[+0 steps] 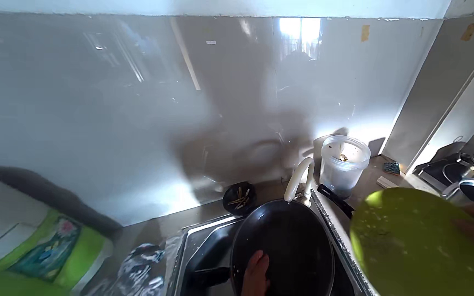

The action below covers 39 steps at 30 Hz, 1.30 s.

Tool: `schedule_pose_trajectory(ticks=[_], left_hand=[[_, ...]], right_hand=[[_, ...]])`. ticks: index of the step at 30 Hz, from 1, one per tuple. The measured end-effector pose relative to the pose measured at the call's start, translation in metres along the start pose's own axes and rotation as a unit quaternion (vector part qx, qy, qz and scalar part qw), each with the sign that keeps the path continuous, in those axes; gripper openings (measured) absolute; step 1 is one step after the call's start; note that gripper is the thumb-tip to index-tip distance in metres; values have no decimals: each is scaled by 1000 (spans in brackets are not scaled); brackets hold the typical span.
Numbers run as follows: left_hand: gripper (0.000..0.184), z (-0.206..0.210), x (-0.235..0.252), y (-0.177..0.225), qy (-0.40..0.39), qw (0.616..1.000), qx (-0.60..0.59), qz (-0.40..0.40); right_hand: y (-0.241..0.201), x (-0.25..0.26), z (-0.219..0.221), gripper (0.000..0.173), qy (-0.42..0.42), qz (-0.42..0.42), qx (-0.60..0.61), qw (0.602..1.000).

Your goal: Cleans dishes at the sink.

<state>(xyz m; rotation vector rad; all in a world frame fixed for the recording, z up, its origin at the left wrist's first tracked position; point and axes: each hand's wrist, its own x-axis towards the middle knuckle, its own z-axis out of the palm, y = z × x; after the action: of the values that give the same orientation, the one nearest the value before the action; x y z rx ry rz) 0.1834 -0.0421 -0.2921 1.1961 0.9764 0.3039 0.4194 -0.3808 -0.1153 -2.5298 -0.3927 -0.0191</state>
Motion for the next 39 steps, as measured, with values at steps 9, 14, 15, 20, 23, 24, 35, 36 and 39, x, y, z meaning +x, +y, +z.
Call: schedule_pose_trajectory(ticks=[9,14,15,20,23,24,35,36,39], left_hand=[[57,15,18,-27,188,981,-52,17],[64,11,14,-26,186,981,-33,49],[64,7,11,-21,192,979,-42,56],[63,-11,-12,6,209,970,-60,108],[44,-14,-19,16,129,951,-249,128],[40,-14,-18,16,82,929,-334,135],[48,19,12,-5,26,843,-518,142],[50,13,12,-9,29,841,-519,149],[51,14,5,-16,-4,834,-529,158]], right_hand=[[-121,-5,230,28,5,-61,-31,998],[-106,7,289,27,-211,63,86,972],[-104,8,294,24,-216,63,101,969],[-96,12,299,20,-252,75,235,936],[-111,10,300,24,-267,36,252,929],[-120,9,300,30,-270,-1,176,947],[-161,-52,313,46,-336,-530,72,775],[-150,-45,303,45,-356,-560,52,747],[-121,3,306,53,-305,-490,-31,816]])
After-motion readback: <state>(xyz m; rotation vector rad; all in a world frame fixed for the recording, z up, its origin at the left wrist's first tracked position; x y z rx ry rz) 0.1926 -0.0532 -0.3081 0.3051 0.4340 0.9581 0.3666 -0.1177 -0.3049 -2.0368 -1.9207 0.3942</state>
